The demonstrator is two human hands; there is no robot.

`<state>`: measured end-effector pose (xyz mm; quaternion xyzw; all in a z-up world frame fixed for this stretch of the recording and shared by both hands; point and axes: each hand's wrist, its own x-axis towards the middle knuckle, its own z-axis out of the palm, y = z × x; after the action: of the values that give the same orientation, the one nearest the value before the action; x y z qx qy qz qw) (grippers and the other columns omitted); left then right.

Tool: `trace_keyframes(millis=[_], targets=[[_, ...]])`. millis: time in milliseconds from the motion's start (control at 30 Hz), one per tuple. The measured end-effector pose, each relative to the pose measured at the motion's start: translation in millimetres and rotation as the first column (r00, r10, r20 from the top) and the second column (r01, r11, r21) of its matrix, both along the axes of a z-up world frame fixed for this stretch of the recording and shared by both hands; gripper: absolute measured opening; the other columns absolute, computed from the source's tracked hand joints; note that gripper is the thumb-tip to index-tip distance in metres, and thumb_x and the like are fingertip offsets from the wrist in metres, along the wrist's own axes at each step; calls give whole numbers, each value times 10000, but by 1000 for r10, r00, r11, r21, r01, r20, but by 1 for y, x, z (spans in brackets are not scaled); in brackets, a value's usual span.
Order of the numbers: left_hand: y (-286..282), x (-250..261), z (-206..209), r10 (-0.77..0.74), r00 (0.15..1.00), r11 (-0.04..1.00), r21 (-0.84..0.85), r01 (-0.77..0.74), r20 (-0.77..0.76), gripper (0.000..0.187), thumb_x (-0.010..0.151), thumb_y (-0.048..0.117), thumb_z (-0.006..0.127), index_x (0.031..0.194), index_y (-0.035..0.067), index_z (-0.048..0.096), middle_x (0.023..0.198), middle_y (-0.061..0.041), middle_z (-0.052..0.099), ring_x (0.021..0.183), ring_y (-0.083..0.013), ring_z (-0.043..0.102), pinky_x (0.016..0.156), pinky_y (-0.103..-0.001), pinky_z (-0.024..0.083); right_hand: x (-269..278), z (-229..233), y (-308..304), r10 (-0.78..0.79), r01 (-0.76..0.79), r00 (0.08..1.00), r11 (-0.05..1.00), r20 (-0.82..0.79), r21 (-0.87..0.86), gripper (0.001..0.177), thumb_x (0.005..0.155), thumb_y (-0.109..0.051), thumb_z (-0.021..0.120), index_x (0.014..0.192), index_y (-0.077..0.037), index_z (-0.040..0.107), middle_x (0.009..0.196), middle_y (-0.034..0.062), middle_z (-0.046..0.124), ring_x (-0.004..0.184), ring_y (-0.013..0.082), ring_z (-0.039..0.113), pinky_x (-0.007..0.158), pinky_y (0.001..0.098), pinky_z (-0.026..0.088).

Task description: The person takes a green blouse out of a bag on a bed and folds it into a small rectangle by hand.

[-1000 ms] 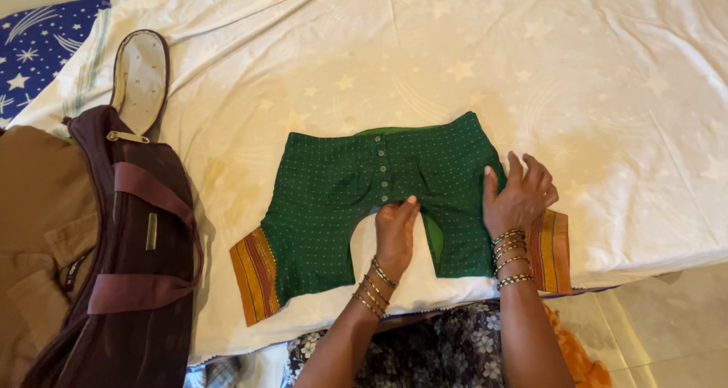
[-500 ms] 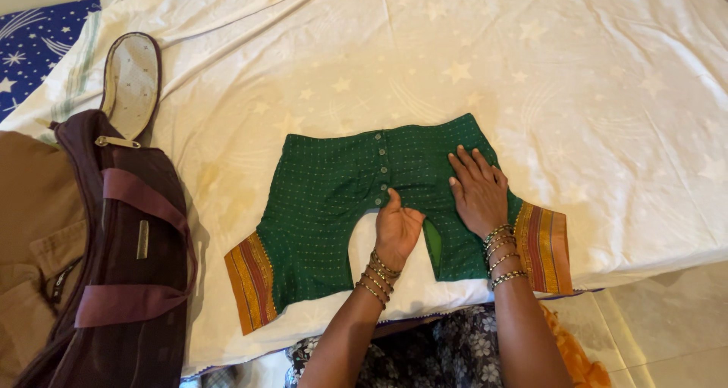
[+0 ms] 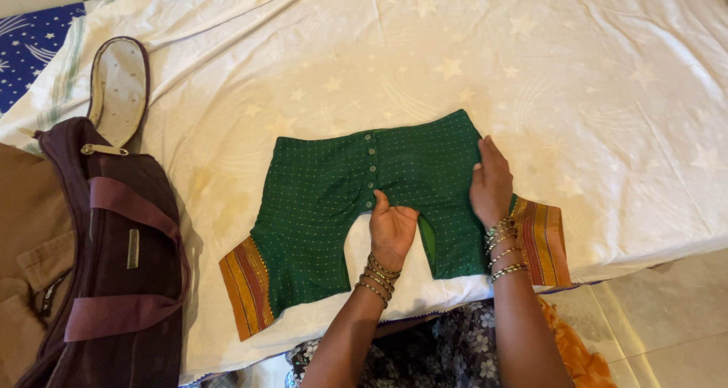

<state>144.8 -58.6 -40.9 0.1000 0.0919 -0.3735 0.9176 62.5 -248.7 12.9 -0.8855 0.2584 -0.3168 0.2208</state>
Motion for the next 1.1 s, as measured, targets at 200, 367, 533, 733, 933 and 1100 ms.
trace_keyframes(millis=[200, 367, 533, 733, 933, 1100], targets=[[-1, 0, -9, 27, 999, 998, -51, -30, -47, 420, 1035, 451, 559, 1254, 93, 547, 1215, -35, 635, 972, -111, 583, 745, -228, 490, -21, -13, -40, -294, -355, 762, 556, 578, 752, 359, 1054, -50, 460, 1394, 15, 556, 1325, 163, 645, 1201, 223, 645, 1056, 347, 528], [-1, 1, -13, 23, 998, 1000, -6, -23, -62, 429, 1019, 466, 551, 1245, 102, 549, 1198, -11, 628, 940, -91, 571, 729, -216, 481, -29, -7, -44, -427, -581, 613, 326, 664, 746, 315, 1064, -98, 531, 1327, 73, 556, 1253, 172, 650, 1132, 230, 666, 1043, 341, 579], [1, 1, -8, 13, 999, 1000, -7, -13, -38, 431, 1028, 481, 557, 1244, 108, 572, 1201, 4, 623, 943, -86, 569, 742, -217, 485, -10, 12, -24, -178, -298, 861, 584, 477, 755, 460, 1009, -144, 652, 1430, 4, 541, 1347, 131, 647, 1243, 190, 613, 1086, 294, 495], [3, -1, 8, 8, 999, 1000, 13, -8, -33, 396, 1039, 482, 521, 1215, 137, 609, 1214, 36, 665, 1011, -80, 607, 780, -210, 490, -8, 48, 9, 99, -105, 994, 952, 35, 288, 349, 872, -55, 752, 1215, -114, 757, 1344, 132, 655, 1198, 257, 576, 952, 337, 496], [3, 0, 4, 6, 1000, 1000, -2, -6, -22, 399, 1032, 499, 524, 1210, 153, 614, 1219, 56, 667, 1011, -69, 607, 770, -203, 484, -10, 41, 5, -23, -168, 939, 840, 343, 516, 382, 876, 114, 676, 1201, -72, 749, 1326, 74, 703, 1132, 152, 669, 974, 261, 532], [2, 3, -16, 27, 997, 998, 54, -22, -78, 435, 1016, 533, 559, 1223, 150, 557, 1152, 87, 590, 916, -28, 542, 751, -191, 462, -11, 39, 0, -47, -269, 867, 794, 496, 546, 396, 867, 152, 691, 1199, -56, 748, 1327, 58, 697, 1150, 122, 644, 971, 254, 525]])
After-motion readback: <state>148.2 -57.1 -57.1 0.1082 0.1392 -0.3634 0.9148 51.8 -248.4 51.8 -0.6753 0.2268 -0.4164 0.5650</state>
